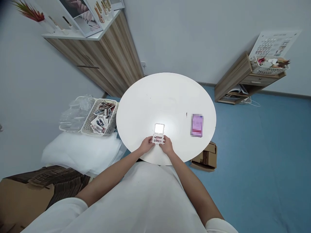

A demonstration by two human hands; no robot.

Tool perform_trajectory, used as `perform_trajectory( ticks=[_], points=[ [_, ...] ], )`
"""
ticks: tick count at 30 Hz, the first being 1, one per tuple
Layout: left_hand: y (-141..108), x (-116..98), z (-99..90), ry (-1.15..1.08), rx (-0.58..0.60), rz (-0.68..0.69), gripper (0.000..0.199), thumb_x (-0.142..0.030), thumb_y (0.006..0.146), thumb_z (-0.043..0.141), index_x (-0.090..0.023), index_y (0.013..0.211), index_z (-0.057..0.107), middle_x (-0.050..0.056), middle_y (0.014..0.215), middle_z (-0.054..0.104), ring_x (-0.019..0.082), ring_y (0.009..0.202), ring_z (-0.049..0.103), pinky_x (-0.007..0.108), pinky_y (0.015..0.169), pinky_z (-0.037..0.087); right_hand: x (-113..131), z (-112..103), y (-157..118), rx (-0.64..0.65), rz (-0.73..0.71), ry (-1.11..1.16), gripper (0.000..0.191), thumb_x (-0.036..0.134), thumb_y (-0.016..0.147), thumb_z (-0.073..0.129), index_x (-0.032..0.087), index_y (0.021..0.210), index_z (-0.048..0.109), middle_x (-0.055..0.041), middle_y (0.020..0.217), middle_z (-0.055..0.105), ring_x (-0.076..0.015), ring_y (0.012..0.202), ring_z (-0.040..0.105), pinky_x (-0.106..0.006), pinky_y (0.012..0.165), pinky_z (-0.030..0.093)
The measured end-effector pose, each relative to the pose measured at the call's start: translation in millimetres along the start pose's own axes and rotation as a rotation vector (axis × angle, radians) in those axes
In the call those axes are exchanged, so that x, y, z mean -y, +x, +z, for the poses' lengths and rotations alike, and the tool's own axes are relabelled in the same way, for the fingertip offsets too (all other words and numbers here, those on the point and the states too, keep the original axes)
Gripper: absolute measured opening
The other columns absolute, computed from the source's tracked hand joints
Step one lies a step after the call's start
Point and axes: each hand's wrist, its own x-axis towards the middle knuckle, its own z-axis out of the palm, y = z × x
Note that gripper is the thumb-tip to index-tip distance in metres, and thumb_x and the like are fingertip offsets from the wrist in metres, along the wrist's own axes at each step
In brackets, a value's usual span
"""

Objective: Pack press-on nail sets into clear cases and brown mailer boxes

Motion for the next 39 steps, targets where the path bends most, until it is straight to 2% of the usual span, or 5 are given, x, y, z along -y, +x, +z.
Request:
perform_trajectory(
  ticks=[9,18,20,25,39],
  points=[
    [-14.1,-8.3,-16.1,-0.458,-0.066,-0.104,0.036,-0.024,0.073,0.057,-0.018,0.108,0.053,0.008,0.101,0.058,0.014,0.084,0.055,0.027,0.070,0.046,25.8,2.2,-22.9,-0.032,-0.023,0.334,0.052,0.018,0.062,0.055,0.019,0.113,0.047,-0.0068,0.106,0.053,-0.0159,0.086,0.056,-0.033,0.075,0.048],
    [-35.0,-18.7,-57.8,-0.820,0.129,-0.106,0.043,-0.029,0.070,0.062,-0.021,0.112,0.052,0.006,0.098,0.059,0.012,0.082,0.057,0.030,0.075,0.047,56.9,11.3,-43.5,-0.101,-0.094,0.536,0.049,0.032,0.064,0.062,0.021,0.110,0.049,-0.0061,0.106,0.052,-0.0149,0.088,0.056,-0.033,0.082,0.046],
    [-37.8,-19.9,-64.8,-0.853,0.147,-0.080,0.044,-0.029,0.069,0.064,-0.021,0.111,0.053,0.006,0.097,0.059,0.012,0.083,0.057,0.030,0.075,0.047,66.9,11.8,-43.2,-0.096,-0.088,0.617,0.048,0.036,0.067,0.060,0.023,0.111,0.048,-0.0053,0.106,0.053,-0.0150,0.087,0.057,-0.034,0.080,0.047],
    [-42.9,-22.5,-75.1,-0.853,0.203,-0.067,0.047,-0.028,0.067,0.067,-0.021,0.111,0.053,0.006,0.098,0.060,0.012,0.082,0.058,0.029,0.075,0.048,89.8,9.7,-36.0,0.123,0.022,0.799,0.037,0.043,0.073,0.054,0.021,0.102,0.053,-0.0065,0.099,0.060,-0.0177,0.083,0.060,-0.034,0.071,0.051],
    [-53.5,-31.0,-84.6,-0.904,0.322,-0.081,0.042,-0.033,0.072,0.061,-0.023,0.112,0.052,0.007,0.099,0.060,0.012,0.083,0.057,0.032,0.078,0.047,99.6,2.1,-46.2,0.160,-0.064,0.802,0.028,0.035,0.069,0.059,0.024,0.094,0.056,-0.0041,0.108,0.059,-0.0187,0.093,0.058,-0.035,0.073,0.049]
  ],
)
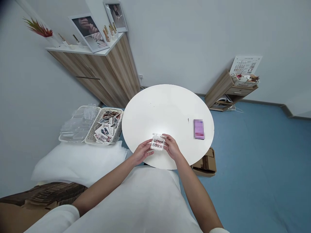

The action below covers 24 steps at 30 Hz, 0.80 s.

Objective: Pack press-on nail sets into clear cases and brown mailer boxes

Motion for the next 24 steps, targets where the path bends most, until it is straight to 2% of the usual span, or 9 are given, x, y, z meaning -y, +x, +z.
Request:
perform_trajectory(
  ticks=[4,11,15,19,24],
  points=[
    [0.1,1.0,3.8,-0.013,0.001,0.002,0.042,-0.033,0.073,0.060,-0.022,0.113,0.051,0.009,0.103,0.059,0.014,0.086,0.058,0.031,0.078,0.047,-2.1,-1.1,-2.4,-0.009,-0.021,-0.013,0.026,0.031,0.067,0.059,0.022,0.091,0.060,-0.0039,0.108,0.060,-0.0184,0.095,0.057,-0.033,0.078,0.048],
    [-1.9,2.7,10.4,0.048,-0.024,0.000,0.040,-0.042,0.078,0.051,-0.023,0.113,0.050,0.010,0.111,0.056,0.018,0.094,0.057,0.034,0.079,0.047,0.0,-5.8,-3.3,-0.026,-0.044,-0.028,0.023,0.022,0.066,0.054,0.021,0.086,0.064,-0.0038,0.116,0.055,-0.0219,0.103,0.053,-0.036,0.081,0.047],
    [-0.7,9.9,13.1,0.135,-0.079,0.013,0.048,-0.035,0.071,0.062,-0.023,0.115,0.047,0.008,0.098,0.061,0.017,0.087,0.059,0.036,0.080,0.046,1.6,-9.5,-3.3,-0.004,-0.021,-0.059,0.028,0.029,0.070,0.054,0.022,0.095,0.060,-0.0049,0.113,0.057,-0.0204,0.099,0.055,-0.034,0.079,0.049],
    [2.6,15.4,17.8,0.165,-0.148,0.070,0.052,-0.032,0.069,0.065,-0.021,0.116,0.045,0.007,0.092,0.063,0.015,0.082,0.060,0.036,0.082,0.045,-0.2,-14.2,-7.6,0.007,-0.021,-0.081,0.041,0.036,0.071,0.056,0.027,0.110,0.050,-0.0048,0.118,0.053,-0.0191,0.100,0.055,-0.034,0.078,0.049],
    [7.1,17.7,25.1,0.181,-0.188,0.107,0.051,-0.031,0.068,0.065,-0.019,0.114,0.047,0.007,0.093,0.063,0.014,0.081,0.060,0.035,0.082,0.044,-6.3,-22.6,-12.4,-0.045,0.050,-0.155,0.046,0.036,0.068,0.060,0.027,0.111,0.046,-0.0054,0.110,0.056,-0.0181,0.092,0.059,-0.035,0.076,0.051]
  ],
)
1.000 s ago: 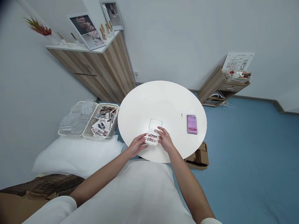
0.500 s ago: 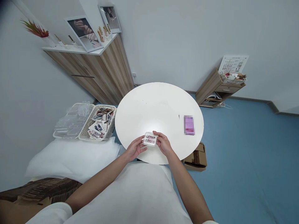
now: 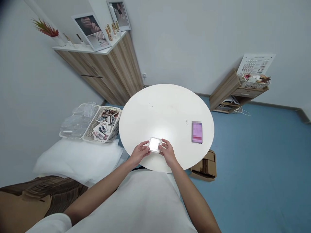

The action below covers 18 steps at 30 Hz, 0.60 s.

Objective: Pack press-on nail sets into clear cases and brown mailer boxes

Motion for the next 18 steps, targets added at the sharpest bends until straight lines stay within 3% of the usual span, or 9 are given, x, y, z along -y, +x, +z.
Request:
perform_trajectory(
  ticks=[6,10,14,18],
  points=[
    [3.8,5.0,8.4,0.047,-0.108,0.040,0.054,-0.033,0.066,0.066,-0.018,0.114,0.047,0.008,0.095,0.063,0.016,0.083,0.059,0.034,0.078,0.045,-2.6,-5.7,7.5,-0.071,0.011,-0.042,0.043,0.033,0.063,0.066,0.022,0.102,0.049,-0.0048,0.093,0.061,-0.0183,0.084,0.060,-0.036,0.073,0.051],
    [3.2,8.4,7.0,0.091,-0.183,0.007,0.045,-0.036,0.065,0.065,-0.015,0.103,0.054,0.008,0.087,0.064,0.017,0.080,0.061,0.033,0.076,0.046,-1.8,-3.3,13.9,-0.058,0.006,-0.039,0.044,0.034,0.061,0.066,0.021,0.099,0.049,-0.0038,0.089,0.062,-0.0176,0.081,0.061,-0.035,0.071,0.051],
    [4.4,9.8,-3.5,0.119,-0.179,0.010,0.035,-0.037,0.065,0.066,-0.013,0.091,0.059,0.007,0.079,0.065,0.016,0.074,0.061,0.033,0.077,0.046,-4.1,6.1,20.9,-0.022,0.003,-0.055,0.043,0.035,0.062,0.066,0.021,0.099,0.048,-0.0029,0.088,0.062,-0.0169,0.077,0.062,-0.035,0.071,0.050],
    [9.6,10.8,-23.2,0.129,-0.210,0.038,0.035,-0.036,0.068,0.063,-0.014,0.094,0.056,0.006,0.078,0.064,0.015,0.074,0.061,0.033,0.078,0.045,-12.2,24.3,32.6,-0.045,-0.005,-0.100,0.044,0.034,0.062,0.066,0.022,0.100,0.047,-0.0027,0.087,0.062,-0.0170,0.077,0.061,-0.035,0.070,0.050]
  ],
)
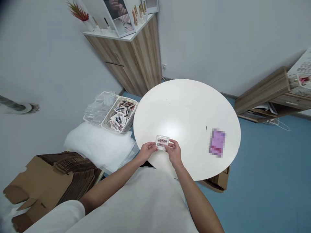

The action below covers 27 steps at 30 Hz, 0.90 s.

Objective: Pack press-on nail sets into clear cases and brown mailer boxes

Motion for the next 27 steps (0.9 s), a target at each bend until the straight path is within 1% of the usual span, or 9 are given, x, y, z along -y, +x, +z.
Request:
perform_trajectory(
  ticks=[4,7,10,13,16,18,21,25,27],
  points=[
    [11.2,5.0,-24.0,0.042,-0.082,0.036,0.042,-0.035,0.073,0.058,-0.018,0.109,0.048,0.006,0.085,0.063,0.016,0.080,0.061,0.034,0.080,0.044,-8.5,29.5,14.7,-0.046,0.031,-0.070,0.044,0.035,0.062,0.064,0.022,0.100,0.047,-0.0033,0.087,0.062,-0.0180,0.078,0.061,-0.035,0.069,0.050],
    [20.4,8.0,-44.2,0.064,-0.129,0.063,0.041,-0.033,0.075,0.056,-0.019,0.112,0.047,0.008,0.103,0.058,0.016,0.089,0.057,0.033,0.082,0.043,-13.9,56.7,26.8,-0.062,0.048,-0.115,0.041,0.035,0.064,0.063,0.022,0.099,0.047,-0.0043,0.092,0.061,-0.0180,0.079,0.061,-0.036,0.072,0.049],
    [31.5,8.1,-65.7,0.076,-0.195,0.043,0.044,-0.029,0.074,0.056,-0.020,0.116,0.045,0.010,0.117,0.048,0.017,0.098,0.052,0.030,0.080,0.044,-18.0,86.3,40.1,-0.024,0.054,-0.148,0.041,0.034,0.065,0.061,0.022,0.102,0.046,-0.0060,0.102,0.059,-0.0177,0.086,0.060,-0.036,0.079,0.047],
    [46.0,4.7,-87.6,0.142,-0.268,0.009,0.048,-0.028,0.073,0.057,-0.021,0.118,0.044,0.010,0.121,0.040,0.019,0.104,0.046,0.029,0.078,0.045,-22.6,115.1,57.1,0.023,0.056,-0.172,0.048,0.031,0.064,0.061,0.023,0.108,0.044,-0.0070,0.111,0.055,-0.0177,0.097,0.055,-0.034,0.084,0.045],
    [64.9,-0.8,-107.4,0.222,-0.287,-0.024,0.051,-0.028,0.072,0.056,-0.020,0.120,0.042,0.011,0.120,0.037,0.020,0.106,0.045,0.029,0.080,0.044,-28.5,138.5,77.9,-0.005,0.070,-0.249,0.053,0.030,0.063,0.061,0.021,0.112,0.044,-0.0072,0.111,0.054,-0.0186,0.100,0.052,-0.034,0.084,0.044],
    [79.5,-3.6,-118.2,0.247,-0.278,-0.041,0.053,-0.029,0.072,0.055,-0.019,0.122,0.040,0.011,0.119,0.035,0.020,0.105,0.045,0.029,0.080,0.044,-31.6,150.0,92.0,-0.035,0.072,-0.314,0.055,0.030,0.062,0.061,0.020,0.113,0.045,-0.0070,0.108,0.055,-0.0192,0.096,0.052,-0.035,0.082,0.044],
    [100.7,-4.6,-129.9,0.257,-0.264,-0.055,0.056,-0.031,0.073,0.054,-0.019,0.124,0.037,0.011,0.120,0.034,0.021,0.107,0.043,0.029,0.081,0.043,-32.9,162.1,109.9,-0.019,0.044,-0.373,0.055,0.030,0.061,0.061,0.020,0.113,0.047,-0.0060,0.104,0.056,-0.0178,0.087,0.052,-0.035,0.079,0.044],
    [118.8,-1.2,-137.5,0.281,-0.242,-0.035,0.060,-0.035,0.073,0.052,-0.019,0.127,0.033,0.012,0.122,0.031,0.022,0.110,0.041,0.030,0.084,0.042,-29.1,172.1,124.5,-0.034,0.014,-0.433,0.053,0.029,0.062,0.059,0.019,0.113,0.048,-0.0054,0.104,0.055,-0.0155,0.080,0.050,-0.033,0.077,0.043],
    [122.5,0.9,-138.5,0.290,-0.232,-0.018,0.062,-0.036,0.074,0.052,-0.018,0.129,0.030,0.012,0.123,0.030,0.022,0.111,0.040,0.032,0.086,0.041,-27.1,175.2,127.8,0.003,-0.029,-0.450,0.046,0.028,0.064,0.056,0.019,0.108,0.051,-0.0045,0.102,0.055,-0.0148,0.078,0.050,-0.032,0.075,0.043]
  ],
)
